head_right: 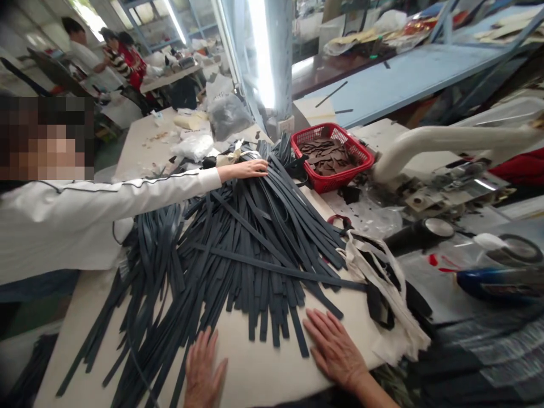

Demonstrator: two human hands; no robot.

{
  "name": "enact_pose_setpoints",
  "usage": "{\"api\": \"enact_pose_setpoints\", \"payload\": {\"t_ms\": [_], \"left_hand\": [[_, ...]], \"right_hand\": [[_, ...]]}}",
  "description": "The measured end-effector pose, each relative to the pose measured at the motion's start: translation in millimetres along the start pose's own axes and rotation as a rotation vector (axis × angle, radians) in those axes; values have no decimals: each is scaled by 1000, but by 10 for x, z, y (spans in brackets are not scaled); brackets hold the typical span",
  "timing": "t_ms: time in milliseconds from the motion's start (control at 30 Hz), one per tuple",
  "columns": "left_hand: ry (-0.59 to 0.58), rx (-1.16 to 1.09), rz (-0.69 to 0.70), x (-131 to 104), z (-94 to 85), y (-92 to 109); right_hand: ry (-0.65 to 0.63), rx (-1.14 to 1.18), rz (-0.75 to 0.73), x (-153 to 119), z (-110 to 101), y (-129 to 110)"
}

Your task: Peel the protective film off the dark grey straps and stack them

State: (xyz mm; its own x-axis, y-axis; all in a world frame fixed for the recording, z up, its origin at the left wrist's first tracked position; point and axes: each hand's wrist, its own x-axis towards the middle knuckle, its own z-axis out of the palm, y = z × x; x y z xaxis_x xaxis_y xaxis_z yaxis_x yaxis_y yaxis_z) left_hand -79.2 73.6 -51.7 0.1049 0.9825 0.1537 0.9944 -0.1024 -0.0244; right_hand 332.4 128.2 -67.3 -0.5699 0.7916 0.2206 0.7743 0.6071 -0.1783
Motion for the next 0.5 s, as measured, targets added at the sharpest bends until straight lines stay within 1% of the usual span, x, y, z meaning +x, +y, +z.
{"api": "enact_pose_setpoints", "payload": {"t_ms": [67,100,167,233,333,500], "left_hand": [[-12,37,-73,51,-26,-174],[-19,49,-88,66,-23,-238],[-29,52,-64,71,10,-318],[-39,45,-34,51,56,-346],[-20,39,-24,13,94,-338],[-29,8,-24,1,55,-324]], "right_hand": [[-22,-13,4,14,-24,4],[-36,-17,2,19,-35,7],[-58,-15,-4,20,-53,13],[-77,-8,-6,12,-64,19],[-101,-5,3,-12,-72,25],[-107,11,14,-62,-83,32]]}}
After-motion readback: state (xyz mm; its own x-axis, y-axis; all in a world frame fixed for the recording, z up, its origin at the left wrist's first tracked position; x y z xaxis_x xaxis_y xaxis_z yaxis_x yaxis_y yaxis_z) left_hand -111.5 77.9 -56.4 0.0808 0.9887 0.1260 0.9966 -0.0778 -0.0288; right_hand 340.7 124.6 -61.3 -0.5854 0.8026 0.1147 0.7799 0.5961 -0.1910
